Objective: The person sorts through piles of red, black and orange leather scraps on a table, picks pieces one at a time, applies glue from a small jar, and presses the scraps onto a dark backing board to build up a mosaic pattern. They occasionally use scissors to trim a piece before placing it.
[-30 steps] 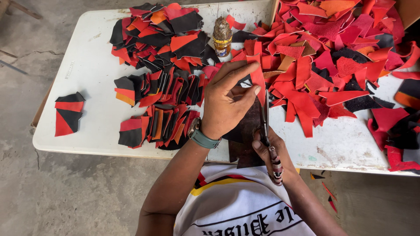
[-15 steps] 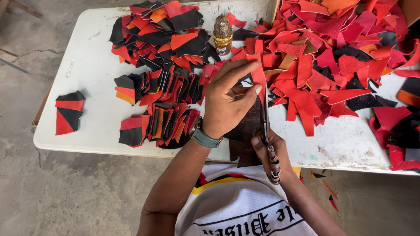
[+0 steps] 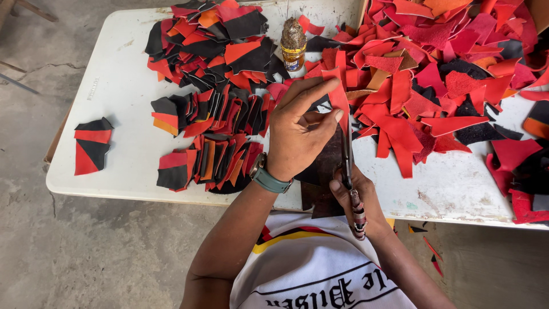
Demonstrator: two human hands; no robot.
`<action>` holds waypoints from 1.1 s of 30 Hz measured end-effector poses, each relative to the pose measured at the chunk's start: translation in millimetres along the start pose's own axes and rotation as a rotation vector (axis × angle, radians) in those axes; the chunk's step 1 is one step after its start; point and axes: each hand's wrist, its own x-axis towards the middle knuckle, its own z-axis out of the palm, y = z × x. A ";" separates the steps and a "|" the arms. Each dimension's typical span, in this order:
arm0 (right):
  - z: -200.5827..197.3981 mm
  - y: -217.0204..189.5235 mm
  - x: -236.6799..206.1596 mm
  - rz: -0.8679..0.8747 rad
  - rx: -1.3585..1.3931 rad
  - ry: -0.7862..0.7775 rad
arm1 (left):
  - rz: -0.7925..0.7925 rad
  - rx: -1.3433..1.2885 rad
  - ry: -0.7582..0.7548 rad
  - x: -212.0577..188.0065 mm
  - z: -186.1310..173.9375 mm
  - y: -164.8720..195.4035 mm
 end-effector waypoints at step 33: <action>3.1 14.8 3.4 0.102 0.246 0.015 | -0.119 -0.012 -0.124 -20.6 9.8 1.9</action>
